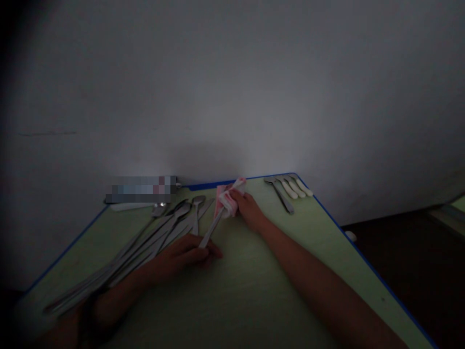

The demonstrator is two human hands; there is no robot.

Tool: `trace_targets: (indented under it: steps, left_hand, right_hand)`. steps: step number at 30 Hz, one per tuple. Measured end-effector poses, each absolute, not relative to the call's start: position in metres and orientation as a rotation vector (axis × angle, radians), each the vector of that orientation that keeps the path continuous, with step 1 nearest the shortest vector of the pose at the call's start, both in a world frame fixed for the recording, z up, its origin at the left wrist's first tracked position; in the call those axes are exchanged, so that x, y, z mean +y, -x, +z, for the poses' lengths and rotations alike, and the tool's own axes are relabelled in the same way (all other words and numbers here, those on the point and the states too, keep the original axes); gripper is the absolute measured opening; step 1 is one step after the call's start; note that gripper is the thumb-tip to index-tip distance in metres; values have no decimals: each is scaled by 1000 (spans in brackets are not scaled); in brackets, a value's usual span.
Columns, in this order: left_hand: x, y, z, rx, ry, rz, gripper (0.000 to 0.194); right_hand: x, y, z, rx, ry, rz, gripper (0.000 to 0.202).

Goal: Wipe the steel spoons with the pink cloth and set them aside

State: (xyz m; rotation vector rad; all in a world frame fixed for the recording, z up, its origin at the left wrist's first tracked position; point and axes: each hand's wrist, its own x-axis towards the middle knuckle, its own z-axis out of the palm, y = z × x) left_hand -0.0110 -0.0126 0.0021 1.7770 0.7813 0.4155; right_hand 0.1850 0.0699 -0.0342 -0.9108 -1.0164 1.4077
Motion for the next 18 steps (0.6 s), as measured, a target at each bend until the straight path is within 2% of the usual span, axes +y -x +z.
trace_targets:
  steps: [6,18]
  left_hand:
    - [-10,10,-5,788,-1570,477,31]
    - [-12,9,1,804,-1731,372,22]
  right_hand:
    - [73,-183,-30,-686,783,1532,29]
    - [71,-182,-33,-840,837,1446,37]
